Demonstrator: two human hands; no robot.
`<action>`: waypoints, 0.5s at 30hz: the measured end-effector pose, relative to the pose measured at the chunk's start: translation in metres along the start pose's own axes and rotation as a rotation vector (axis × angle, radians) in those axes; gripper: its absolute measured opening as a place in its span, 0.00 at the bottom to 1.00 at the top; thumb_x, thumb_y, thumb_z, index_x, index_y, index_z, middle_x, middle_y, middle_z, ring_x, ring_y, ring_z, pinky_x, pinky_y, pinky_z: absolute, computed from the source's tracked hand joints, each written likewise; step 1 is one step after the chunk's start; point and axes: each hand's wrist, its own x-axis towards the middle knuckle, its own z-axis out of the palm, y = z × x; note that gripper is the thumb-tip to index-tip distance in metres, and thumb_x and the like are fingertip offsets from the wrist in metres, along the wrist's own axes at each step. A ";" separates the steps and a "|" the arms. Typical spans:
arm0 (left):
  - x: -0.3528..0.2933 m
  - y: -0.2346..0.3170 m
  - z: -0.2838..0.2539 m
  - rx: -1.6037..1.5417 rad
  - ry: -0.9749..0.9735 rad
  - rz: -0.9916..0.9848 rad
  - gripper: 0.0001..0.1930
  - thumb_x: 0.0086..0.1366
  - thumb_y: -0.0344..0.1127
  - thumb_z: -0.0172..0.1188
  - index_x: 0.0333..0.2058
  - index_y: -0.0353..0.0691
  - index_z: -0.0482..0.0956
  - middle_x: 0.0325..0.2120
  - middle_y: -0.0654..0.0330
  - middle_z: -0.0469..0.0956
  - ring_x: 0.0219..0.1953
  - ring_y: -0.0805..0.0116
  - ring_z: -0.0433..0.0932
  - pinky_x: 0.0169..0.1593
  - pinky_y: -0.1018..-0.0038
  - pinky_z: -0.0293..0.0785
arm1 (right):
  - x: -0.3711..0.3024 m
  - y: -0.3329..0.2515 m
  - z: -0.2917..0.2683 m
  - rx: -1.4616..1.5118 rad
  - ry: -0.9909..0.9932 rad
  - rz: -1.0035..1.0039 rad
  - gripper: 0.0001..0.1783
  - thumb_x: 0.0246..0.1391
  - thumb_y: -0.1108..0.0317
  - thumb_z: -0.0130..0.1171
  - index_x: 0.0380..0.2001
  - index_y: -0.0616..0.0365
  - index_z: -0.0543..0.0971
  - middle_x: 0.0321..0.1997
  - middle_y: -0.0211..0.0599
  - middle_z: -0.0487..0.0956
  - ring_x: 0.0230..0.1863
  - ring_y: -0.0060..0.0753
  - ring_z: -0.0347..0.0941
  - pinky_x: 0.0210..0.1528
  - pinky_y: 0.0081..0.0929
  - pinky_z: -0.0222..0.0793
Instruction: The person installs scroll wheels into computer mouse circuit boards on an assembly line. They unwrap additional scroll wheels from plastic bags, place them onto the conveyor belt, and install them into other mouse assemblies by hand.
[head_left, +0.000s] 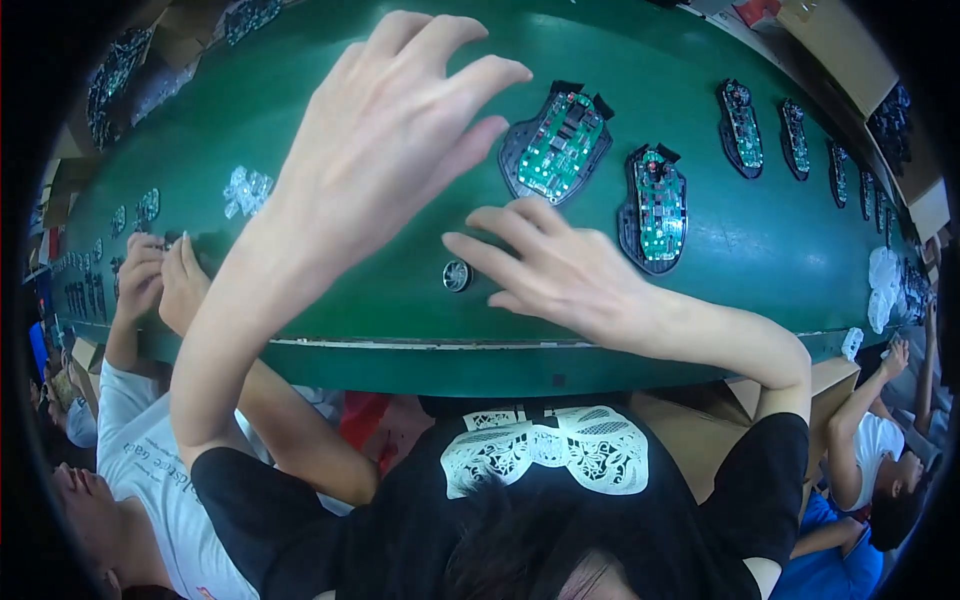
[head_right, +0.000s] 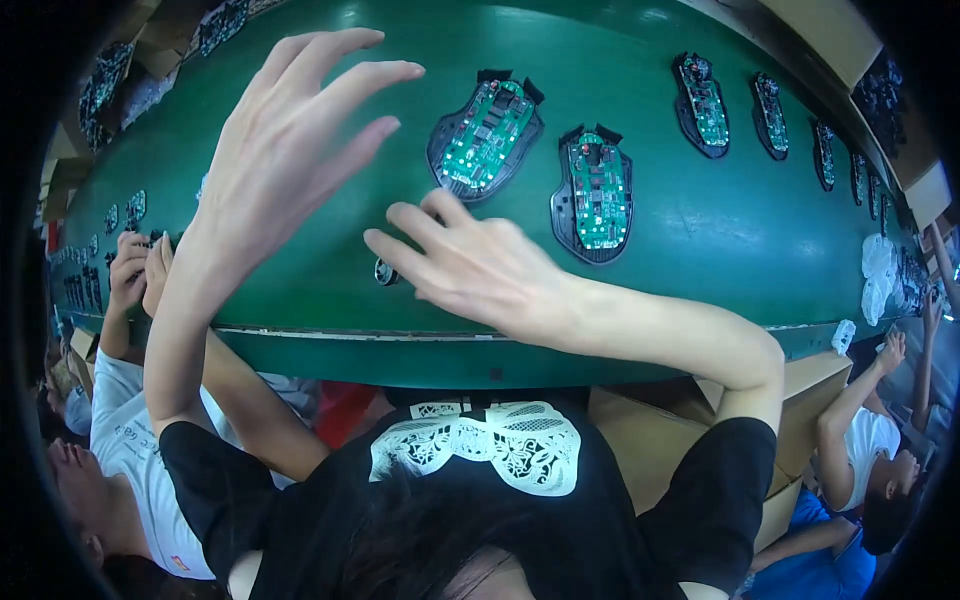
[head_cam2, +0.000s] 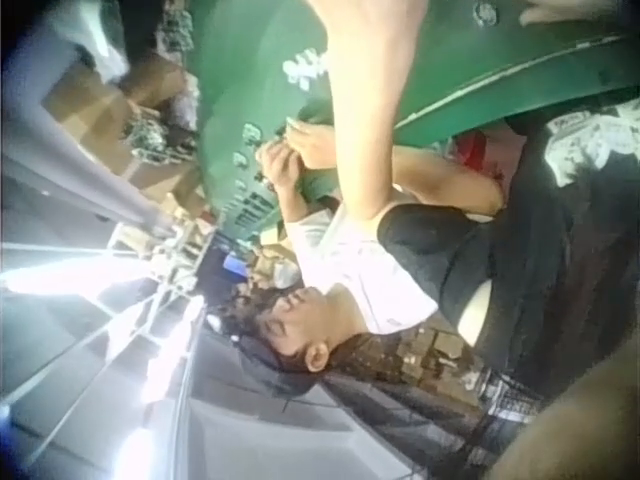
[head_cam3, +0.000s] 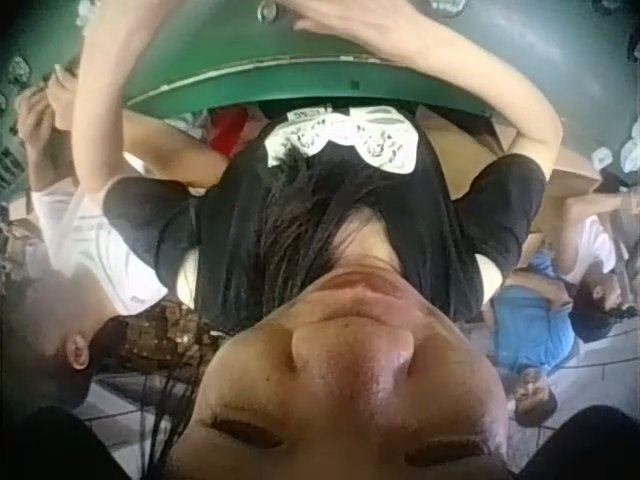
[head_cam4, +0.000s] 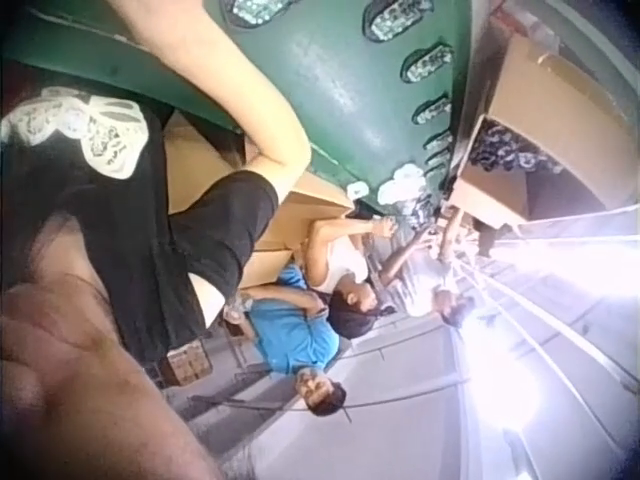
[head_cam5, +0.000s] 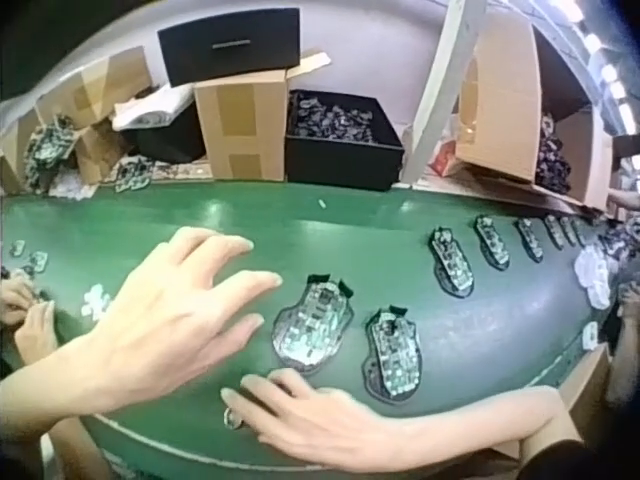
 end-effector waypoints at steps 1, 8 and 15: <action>-0.005 0.001 -0.003 -0.005 -0.004 -0.013 0.21 0.58 0.31 0.67 0.52 0.49 0.80 0.53 0.56 0.76 0.54 0.53 0.75 0.55 0.61 0.76 | -0.006 -0.003 -0.012 -0.049 0.015 -0.006 0.26 0.47 0.70 0.66 0.53 0.58 0.77 0.46 0.36 0.74 0.49 0.41 0.73 0.28 0.26 0.80; 0.005 0.008 0.010 -0.038 -0.043 0.056 0.20 0.59 0.31 0.65 0.52 0.49 0.80 0.54 0.56 0.75 0.58 0.51 0.72 0.60 0.59 0.71 | -0.049 0.021 -0.031 0.048 0.080 0.414 0.23 0.51 0.69 0.68 0.52 0.51 0.79 0.45 0.38 0.76 0.41 0.44 0.78 0.38 0.38 0.79; 0.032 0.025 0.034 -0.096 -0.019 0.101 0.20 0.61 0.31 0.64 0.54 0.49 0.79 0.55 0.56 0.75 0.61 0.52 0.70 0.61 0.58 0.70 | -0.030 0.025 -0.007 -0.245 0.070 0.187 0.21 0.50 0.65 0.69 0.48 0.54 0.78 0.34 0.33 0.75 0.34 0.34 0.76 0.24 0.32 0.74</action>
